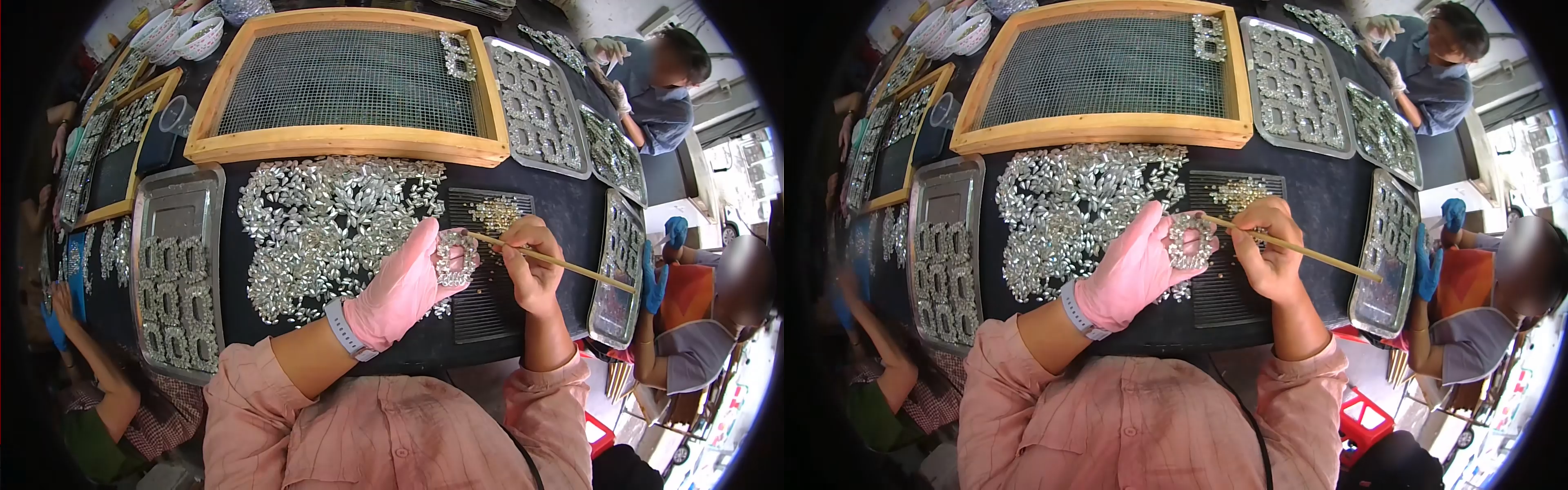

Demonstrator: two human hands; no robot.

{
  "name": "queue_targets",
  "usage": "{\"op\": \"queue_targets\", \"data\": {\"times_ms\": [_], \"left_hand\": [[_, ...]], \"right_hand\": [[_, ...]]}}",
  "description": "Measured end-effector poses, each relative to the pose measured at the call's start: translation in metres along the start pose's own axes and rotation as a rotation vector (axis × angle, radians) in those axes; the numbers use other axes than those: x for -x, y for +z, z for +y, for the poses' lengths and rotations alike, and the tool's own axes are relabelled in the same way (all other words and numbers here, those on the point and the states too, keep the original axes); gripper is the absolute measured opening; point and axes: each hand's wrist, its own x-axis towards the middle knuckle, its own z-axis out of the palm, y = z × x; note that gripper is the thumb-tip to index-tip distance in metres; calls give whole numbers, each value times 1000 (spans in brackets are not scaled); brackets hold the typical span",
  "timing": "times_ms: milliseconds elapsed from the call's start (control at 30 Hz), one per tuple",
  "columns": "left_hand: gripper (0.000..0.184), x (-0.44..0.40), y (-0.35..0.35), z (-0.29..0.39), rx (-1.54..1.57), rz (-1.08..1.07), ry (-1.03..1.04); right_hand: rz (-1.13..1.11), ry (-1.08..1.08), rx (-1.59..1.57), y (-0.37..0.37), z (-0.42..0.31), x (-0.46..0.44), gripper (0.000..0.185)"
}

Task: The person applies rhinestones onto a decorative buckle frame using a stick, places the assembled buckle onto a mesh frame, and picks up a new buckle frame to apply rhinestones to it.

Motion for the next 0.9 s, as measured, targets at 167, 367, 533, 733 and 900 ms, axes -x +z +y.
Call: {"op": "queue_targets", "data": {"times_ms": [167,367,533,733,900], "left_hand": [[55,0,1,-1,4,10,4],[55,1,4,1,-16,25,-1],[56,1,4,0,-31,-11,11],[56,1,3,-1,-30,-17,-3],[56,1,4,0,-23,-25,0]], "right_hand": [[19,10,-24,0,-2,0,9],[-1,-17,-5,-1,1,0,9],[1,-8,-23,1,1,1,9],[-22,-26,-9,2,1,1,10],[29,4,-53,1,-2,1,9]]}}
